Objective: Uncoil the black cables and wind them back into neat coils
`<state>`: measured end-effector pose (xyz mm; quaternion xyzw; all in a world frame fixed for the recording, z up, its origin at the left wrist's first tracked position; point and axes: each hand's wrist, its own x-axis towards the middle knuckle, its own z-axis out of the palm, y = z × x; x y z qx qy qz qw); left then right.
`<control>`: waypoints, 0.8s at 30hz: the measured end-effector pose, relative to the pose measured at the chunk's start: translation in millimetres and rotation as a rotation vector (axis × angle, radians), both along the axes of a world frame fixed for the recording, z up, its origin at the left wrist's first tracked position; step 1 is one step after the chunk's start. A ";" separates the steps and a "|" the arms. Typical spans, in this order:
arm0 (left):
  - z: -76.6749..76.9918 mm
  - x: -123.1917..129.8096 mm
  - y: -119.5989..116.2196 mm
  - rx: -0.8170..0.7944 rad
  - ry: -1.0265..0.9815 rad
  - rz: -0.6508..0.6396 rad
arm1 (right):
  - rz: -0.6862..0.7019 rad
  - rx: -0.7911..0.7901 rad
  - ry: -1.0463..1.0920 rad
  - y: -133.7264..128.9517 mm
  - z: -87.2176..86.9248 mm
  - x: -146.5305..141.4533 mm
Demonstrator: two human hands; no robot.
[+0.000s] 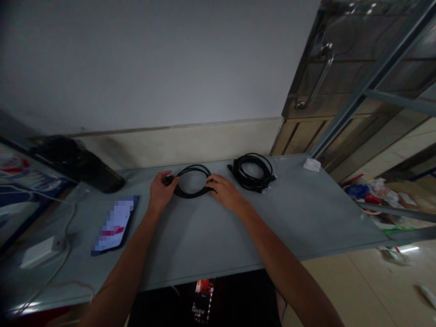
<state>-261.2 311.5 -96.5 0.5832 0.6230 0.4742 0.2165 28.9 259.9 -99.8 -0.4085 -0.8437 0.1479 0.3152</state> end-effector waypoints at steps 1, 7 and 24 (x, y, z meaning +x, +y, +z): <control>-1.1 -0.7 0.6 0.013 0.040 0.007 | -0.003 -0.001 0.005 0.3 -0.7 0.3; -0.2 -2.9 -1.4 0.088 0.205 -0.028 | -0.087 0.035 0.075 1.1 -7.2 -1.4; 5.2 2.8 -9.1 0.064 0.266 -0.089 | -0.166 -0.008 0.031 2.7 -7.8 -2.4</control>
